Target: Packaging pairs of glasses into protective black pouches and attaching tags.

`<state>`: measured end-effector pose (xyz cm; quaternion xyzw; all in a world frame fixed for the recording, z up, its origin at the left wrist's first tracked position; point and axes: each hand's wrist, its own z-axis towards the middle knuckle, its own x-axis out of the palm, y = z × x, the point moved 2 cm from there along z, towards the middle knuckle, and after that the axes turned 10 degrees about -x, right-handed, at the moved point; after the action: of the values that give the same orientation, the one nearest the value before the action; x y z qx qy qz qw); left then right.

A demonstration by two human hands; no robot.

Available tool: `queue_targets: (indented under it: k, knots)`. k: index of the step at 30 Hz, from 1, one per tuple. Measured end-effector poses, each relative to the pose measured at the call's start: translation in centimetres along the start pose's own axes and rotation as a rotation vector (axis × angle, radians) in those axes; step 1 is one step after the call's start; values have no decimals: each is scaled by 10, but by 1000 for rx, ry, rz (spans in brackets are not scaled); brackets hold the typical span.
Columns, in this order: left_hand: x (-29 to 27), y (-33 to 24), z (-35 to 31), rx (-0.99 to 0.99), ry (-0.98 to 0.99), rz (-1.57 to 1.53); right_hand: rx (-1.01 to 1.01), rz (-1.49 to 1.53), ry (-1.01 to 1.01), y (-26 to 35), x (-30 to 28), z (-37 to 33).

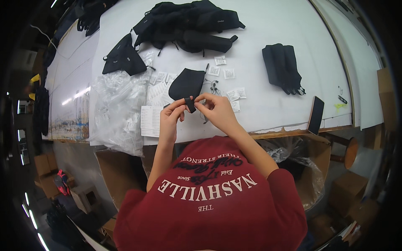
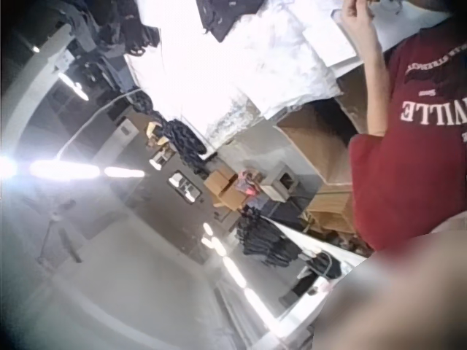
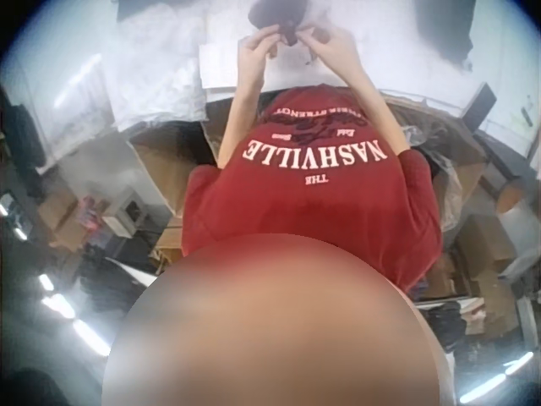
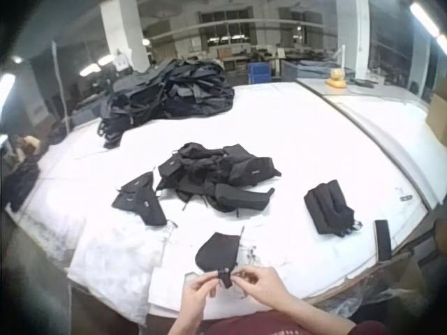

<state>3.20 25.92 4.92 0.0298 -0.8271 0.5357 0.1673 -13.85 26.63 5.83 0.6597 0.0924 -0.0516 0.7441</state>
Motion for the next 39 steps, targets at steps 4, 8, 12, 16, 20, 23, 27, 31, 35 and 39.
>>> queue_targets:
  k: [4, 8, 12, 16, 20, 23, 27, 31, 35, 39]
  knots:
    - [5, 1, -11, 6, -90, 124, -2, -79, 67, 12, 1, -7]
    - [2, 6, -15, 156, -182, 331, -166, -193, 88, 16, 3, -14]
    - [8, -6, -23, 325, -314, 439, -36, -108, 126, 12, 1, -15]
    - [3, -20, -33, 360, -384, 152, 32, 544, 18, 12, -16, -15]
    - [10, -30, -36, 236, -55, 31, 57, 612, 15, 23, -23, -15]
    - [21, -36, -38, 198, -19, 152, 59, 631, 16, 29, -19, -14]
    - [26, -35, -37, 194, -42, 278, 87, 578, 3, 28, -14, -14]
    - [30, -37, -37, 193, -76, 378, 68, 535, -17, 25, -11, -15]
    - [31, -38, -37, 227, -88, 410, 70, 541, -13, 22, -9, -15]
    - [29, -39, -36, 209, -103, 375, 82, 564, 5, 22, -9, -13]
